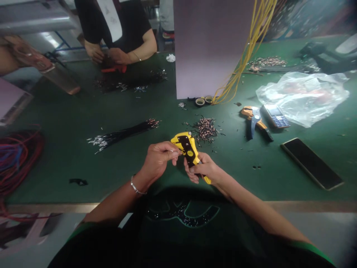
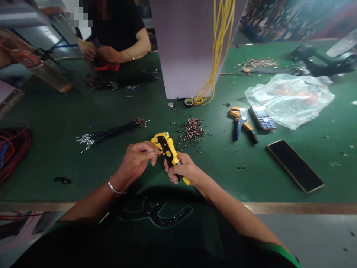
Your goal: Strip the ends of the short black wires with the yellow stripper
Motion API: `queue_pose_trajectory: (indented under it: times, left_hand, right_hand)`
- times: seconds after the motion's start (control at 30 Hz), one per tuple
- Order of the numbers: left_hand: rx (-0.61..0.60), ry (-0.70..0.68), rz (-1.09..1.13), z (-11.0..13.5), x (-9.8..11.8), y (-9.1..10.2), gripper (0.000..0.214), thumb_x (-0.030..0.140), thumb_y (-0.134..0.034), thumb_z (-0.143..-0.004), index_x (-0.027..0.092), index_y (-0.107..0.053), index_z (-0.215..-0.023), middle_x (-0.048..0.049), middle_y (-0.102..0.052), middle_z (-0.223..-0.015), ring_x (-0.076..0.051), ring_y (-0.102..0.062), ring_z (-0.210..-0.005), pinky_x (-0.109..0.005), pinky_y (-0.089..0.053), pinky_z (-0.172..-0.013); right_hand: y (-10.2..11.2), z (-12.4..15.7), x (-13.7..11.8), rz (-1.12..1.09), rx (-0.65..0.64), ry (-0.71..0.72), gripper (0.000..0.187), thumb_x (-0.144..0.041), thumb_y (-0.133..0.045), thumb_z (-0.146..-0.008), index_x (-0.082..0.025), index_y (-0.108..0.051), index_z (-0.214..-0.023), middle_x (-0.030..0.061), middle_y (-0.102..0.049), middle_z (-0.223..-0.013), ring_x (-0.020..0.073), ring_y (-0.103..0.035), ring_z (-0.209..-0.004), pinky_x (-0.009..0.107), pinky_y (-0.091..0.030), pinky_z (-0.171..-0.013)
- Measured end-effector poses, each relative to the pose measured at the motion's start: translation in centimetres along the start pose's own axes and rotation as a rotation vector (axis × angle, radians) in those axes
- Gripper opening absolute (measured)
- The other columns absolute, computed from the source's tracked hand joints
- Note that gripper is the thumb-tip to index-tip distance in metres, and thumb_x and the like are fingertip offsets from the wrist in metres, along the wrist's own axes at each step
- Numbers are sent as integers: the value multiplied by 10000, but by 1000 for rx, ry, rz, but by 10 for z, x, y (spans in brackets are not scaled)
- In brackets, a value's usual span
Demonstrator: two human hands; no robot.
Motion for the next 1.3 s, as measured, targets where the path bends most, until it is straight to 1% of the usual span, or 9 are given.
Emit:
queue_pose_trajectory:
  times: [0.17, 0.5, 0.73, 0.8, 0.9, 1.03, 1.1, 1.2, 1.3]
  left_hand:
    - [18, 5, 7, 0, 0, 0, 83, 205, -815, -651, 227, -735, -662, -4, -697, -714, -82, -577, -473, -240, -467, -441]
    - [29, 4, -27, 2, 3, -1, 68, 175, -772, -681, 213, -724, -652, -3, -694, -717, -71, -556, -471, -261, -474, -495]
    - [119, -12, 34, -2, 11, 5, 53, 144, -740, -703, 183, -714, -679, -25, -698, -752, -91, -581, -531, -269, -488, -522]
    - [122, 17, 62, -3, 10, 7, 46, 141, -733, -714, 184, -721, -705, -27, -703, -772, -92, -594, -560, -271, -499, -557]
    - [121, 31, 81, -4, 11, 7, 34, 155, -744, -706, 182, -723, -705, -30, -709, -794, -94, -602, -583, -271, -505, -582]
    - [128, 9, 86, -3, 17, 9, 41, 145, -746, -703, 184, -735, -706, -35, -713, -805, -104, -610, -605, -271, -505, -601]
    - [110, -15, 89, -2, 21, 9, 58, 136, -738, -711, 194, -742, -714, -35, -714, -813, -106, -612, -608, -272, -504, -608]
    - [63, -37, 99, -1, 26, 8, 90, 121, -724, -723, 207, -752, -729, -29, -711, -828, -106, -616, -615, -271, -500, -621]
    - [15, -45, 116, 0, 27, 4, 95, 123, -719, -730, 211, -756, -736, -27, -705, -825, -109, -618, -621, -269, -497, -622]
  right_hand:
    - [0, 0, 1, -8, -21, 4, 241, -87, -604, -579, -147, -578, -811, -39, -587, -590, 85, -481, -404, 226, -415, -377]
    - [-4, -1, 0, -11, -106, 58, 328, -103, -568, -569, -145, -577, -895, -13, -600, -643, 133, -533, -494, 291, -450, -477]
    - [8, 2, -15, 71, 92, 227, 376, -131, -541, -556, -161, -553, -931, 12, -594, -717, 174, -567, -607, 356, -477, -600]
    - [12, 4, -20, 178, 173, 253, 376, -138, -545, -560, -165, -543, -936, 2, -585, -719, 166, -559, -601, 344, -464, -608]
    - [16, 10, -29, 461, 354, 256, 355, -171, -567, -595, -172, -539, -949, -1, -579, -762, 159, -549, -642, 314, -440, -622]
    - [18, 19, -37, 1000, 523, 171, 264, -246, -543, -672, -181, -559, -927, 12, -584, -768, 166, -516, -658, 291, -390, -600]
    - [19, 21, -39, 1277, 599, 142, 292, -252, -545, -680, -175, -576, -960, 28, -601, -778, 172, -511, -646, 292, -365, -595]
    - [18, 22, -34, 1595, 658, 201, 359, -245, -579, -674, -162, -599, -1022, 76, -638, -857, 210, -549, -724, 305, -367, -636]
    - [15, 20, -24, 1788, 650, 263, 339, -280, -609, -711, -155, -618, -1026, 97, -646, -868, 241, -566, -797, 321, -377, -681]
Point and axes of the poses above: each hand's wrist, its own z-axis away from the middle knuckle, its own y-axis out of the back of the hand, x = y × z, the point moved 3 cm from there along -z, towards the middle knuckle
